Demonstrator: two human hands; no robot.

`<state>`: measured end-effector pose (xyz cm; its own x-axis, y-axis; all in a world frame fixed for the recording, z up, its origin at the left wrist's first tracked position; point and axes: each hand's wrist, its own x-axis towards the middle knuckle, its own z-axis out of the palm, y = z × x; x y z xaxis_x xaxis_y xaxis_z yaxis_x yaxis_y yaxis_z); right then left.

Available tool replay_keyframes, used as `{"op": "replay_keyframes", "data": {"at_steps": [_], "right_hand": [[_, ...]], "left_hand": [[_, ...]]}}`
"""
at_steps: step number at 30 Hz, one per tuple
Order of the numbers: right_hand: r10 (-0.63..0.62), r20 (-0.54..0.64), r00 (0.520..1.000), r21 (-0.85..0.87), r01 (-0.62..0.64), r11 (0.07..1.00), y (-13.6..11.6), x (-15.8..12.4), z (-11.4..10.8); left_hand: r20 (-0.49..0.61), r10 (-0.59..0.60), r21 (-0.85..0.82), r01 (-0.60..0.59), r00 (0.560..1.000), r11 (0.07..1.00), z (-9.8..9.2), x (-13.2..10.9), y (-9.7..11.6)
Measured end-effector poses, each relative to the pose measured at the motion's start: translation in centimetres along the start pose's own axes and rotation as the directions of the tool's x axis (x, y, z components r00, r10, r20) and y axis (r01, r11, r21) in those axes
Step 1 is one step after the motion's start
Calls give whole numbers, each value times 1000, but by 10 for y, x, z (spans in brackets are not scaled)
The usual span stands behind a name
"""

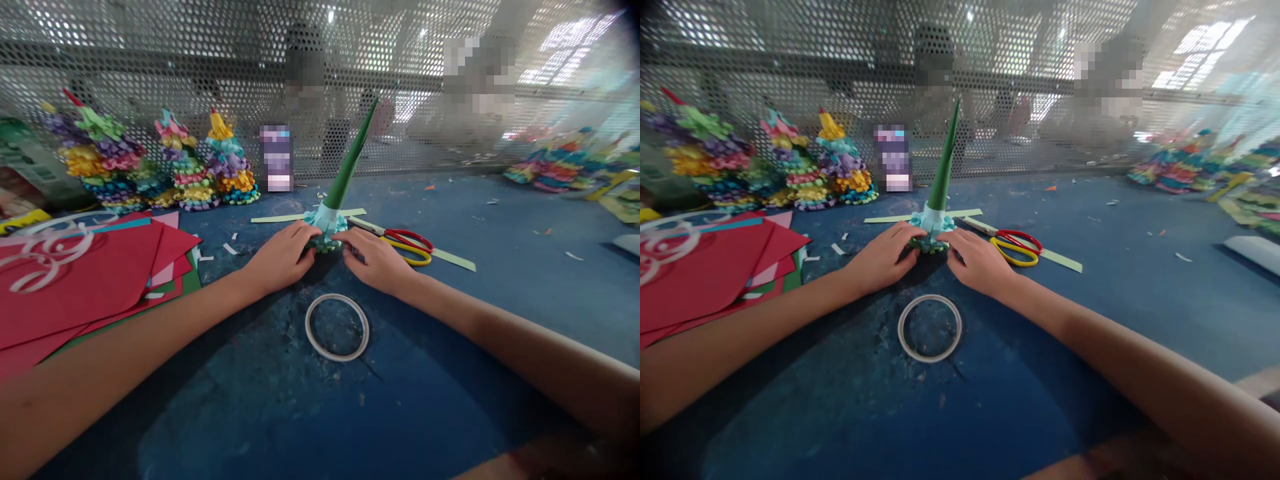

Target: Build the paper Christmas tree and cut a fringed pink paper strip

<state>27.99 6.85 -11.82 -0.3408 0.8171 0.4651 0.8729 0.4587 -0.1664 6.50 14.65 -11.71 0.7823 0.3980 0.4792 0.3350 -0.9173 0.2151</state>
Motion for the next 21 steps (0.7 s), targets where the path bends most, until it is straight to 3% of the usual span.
{"op": "replay_keyframes", "data": {"at_steps": [10, 21], "right_hand": [[166, 60, 984, -210, -150, 966, -19, 20, 3], [223, 89, 971, -109, -213, 971, -13, 18, 12]], "left_hand": [[-18, 0, -40, -1, 1000, 999, 2, -3, -5], [55, -33, 4, 33, 998, 999, 2, -1, -5]]}}
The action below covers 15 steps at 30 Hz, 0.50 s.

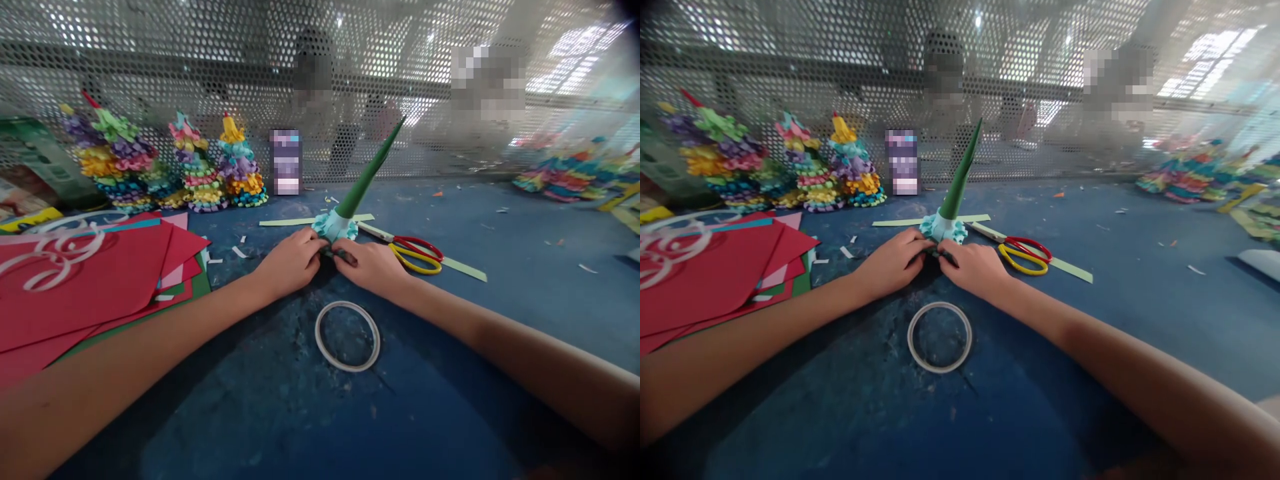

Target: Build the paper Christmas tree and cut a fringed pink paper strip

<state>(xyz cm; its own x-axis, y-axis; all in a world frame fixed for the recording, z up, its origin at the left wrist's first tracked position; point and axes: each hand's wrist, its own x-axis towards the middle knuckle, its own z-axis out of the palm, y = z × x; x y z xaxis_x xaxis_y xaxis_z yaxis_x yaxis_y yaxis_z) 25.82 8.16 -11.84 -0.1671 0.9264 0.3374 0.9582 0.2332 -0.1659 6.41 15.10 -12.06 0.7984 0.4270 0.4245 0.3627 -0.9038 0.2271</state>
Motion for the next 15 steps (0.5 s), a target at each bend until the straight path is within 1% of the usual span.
{"op": "replay_keyframes", "data": {"at_steps": [7, 10, 13, 15], "right_hand": [[-75, 26, 997, 156, 71, 985, 4, 0, -4], [-37, -10, 999, 157, 39, 987, 3, -2, -5], [26, -44, 999, 112, -21, 994, 2, -3, -4], [38, -45, 998, 80, -34, 996, 2, -3, -3]], "left_hand": [[9, -9, 31, 9, 1000, 999, 0, 0, 0], [11, -16, 41, 16, 1000, 999, 0, 0, -1], [5, -21, 39, 21, 1000, 999, 0, -1, -1], [2, -19, 30, 19, 1000, 999, 0, -1, -1]]}}
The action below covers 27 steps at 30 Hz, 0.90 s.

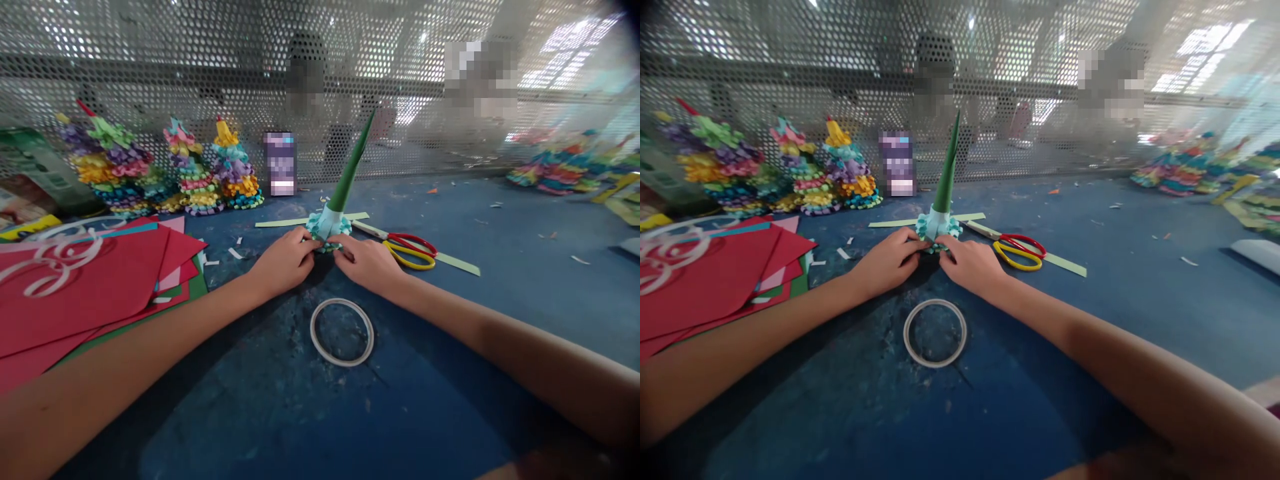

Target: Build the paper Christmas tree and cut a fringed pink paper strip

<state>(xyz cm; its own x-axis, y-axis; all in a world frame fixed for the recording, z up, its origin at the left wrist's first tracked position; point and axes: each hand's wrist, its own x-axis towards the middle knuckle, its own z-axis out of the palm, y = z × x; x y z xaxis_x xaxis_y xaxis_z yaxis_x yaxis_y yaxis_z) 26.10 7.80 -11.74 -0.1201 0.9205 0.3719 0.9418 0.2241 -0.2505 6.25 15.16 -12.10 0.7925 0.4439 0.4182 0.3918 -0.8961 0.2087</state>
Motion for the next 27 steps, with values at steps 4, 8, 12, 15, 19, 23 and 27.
{"op": "replay_keyframes", "data": {"at_steps": [4, 8, 12, 15, 19, 23, 27], "right_hand": [[-22, 24, 999, 0, 22, 1000, 0, 0, 0], [-71, 50, 996, 78, 67, 995, 1, 1, -2], [-72, 27, 997, 164, 67, 984, 2, 2, -3], [-56, -8, 998, 224, 57, 973, 3, 2, -2], [-39, -66, 997, 307, 57, 950, 5, 1, -1], [15, -171, 985, 398, 55, 916, 10, 1, 1], [136, -347, 928, 454, 40, 890, 16, 7, -8]], "left_hand": [[-2, 10, -21, -10, 1000, 1000, 0, 0, 0], [0, 14, -37, -14, 1000, 999, -1, 0, 1], [-14, 6, -46, -7, 1000, 999, -2, -1, 1], [-33, 8, -66, -10, 999, 998, -2, -2, 2], [-29, 3, -71, -5, 1000, 997, -2, -2, 1], [-24, -22, -42, 21, 999, 999, 0, 0, -1], [-14, -35, -6, 35, 999, 999, 1, 1, -3]]}}
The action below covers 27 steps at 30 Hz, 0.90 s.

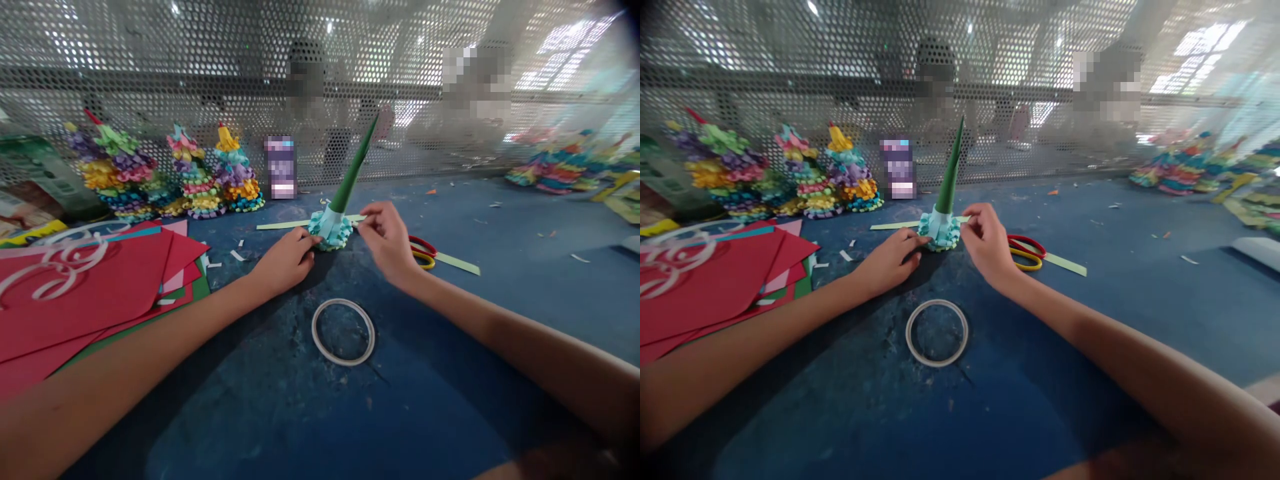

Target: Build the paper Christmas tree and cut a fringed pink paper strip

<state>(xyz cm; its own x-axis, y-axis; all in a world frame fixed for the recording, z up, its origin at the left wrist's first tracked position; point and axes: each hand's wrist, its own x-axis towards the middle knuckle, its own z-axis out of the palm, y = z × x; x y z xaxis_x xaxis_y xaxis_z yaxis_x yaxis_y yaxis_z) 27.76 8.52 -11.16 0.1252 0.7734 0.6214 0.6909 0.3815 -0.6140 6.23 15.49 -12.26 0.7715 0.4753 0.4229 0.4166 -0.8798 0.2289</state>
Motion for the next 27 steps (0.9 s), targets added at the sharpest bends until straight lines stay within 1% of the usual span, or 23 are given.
{"op": "replay_keyframes", "data": {"at_steps": [2, 4, 7, 9, 11, 14, 18, 20, 23, 25, 27], "right_hand": [[-7, -76, 997, 27, 9, 1000, -5, 11, -4], [-19, -80, 997, 36, 22, 999, -12, 25, -5], [-1, 22, 1000, 71, -1, 997, -21, 50, 4], [31, 120, 992, 166, -51, 985, -23, 64, 13], [50, 185, 981, 261, -98, 960, -24, 74, 21], [69, 222, 973, 354, -147, 924, -25, 78, 23], [131, 255, 958, 406, -229, 885, -31, 78, 14], [182, 231, 956, 398, -264, 879, -34, 78, 12], [259, 198, 945, 386, -318, 866, -36, 80, 13], [262, 174, 949, 372, -310, 875, -37, 80, 16], [225, 156, 962, 365, -268, 892, -39, 78, 18]], "left_hand": [[5, -8, 26, 8, 1000, 1000, 0, 0, 0], [6, -20, 65, 20, 1000, 998, 0, -1, 2], [7, -40, 151, 38, 999, 988, -1, -2, 6], [3, -52, 221, 50, 999, 974, -1, -4, 9], [-8, -58, 286, 58, 998, 956, -2, -6, 12], [-25, -52, 361, 57, 998, 931, -3, -8, 14], [-47, -24, 434, 43, 999, 900, -6, -8, 17], [-35, 23, 467, -4, 999, 884, -7, -8, 21], [17, 154, 505, -142, 988, 852, -10, -7, 27], [39, 228, 512, -215, 973, 832, -11, -7, 29], [37, 263, 503, -245, 964, 829, -10, -7, 28]]}}
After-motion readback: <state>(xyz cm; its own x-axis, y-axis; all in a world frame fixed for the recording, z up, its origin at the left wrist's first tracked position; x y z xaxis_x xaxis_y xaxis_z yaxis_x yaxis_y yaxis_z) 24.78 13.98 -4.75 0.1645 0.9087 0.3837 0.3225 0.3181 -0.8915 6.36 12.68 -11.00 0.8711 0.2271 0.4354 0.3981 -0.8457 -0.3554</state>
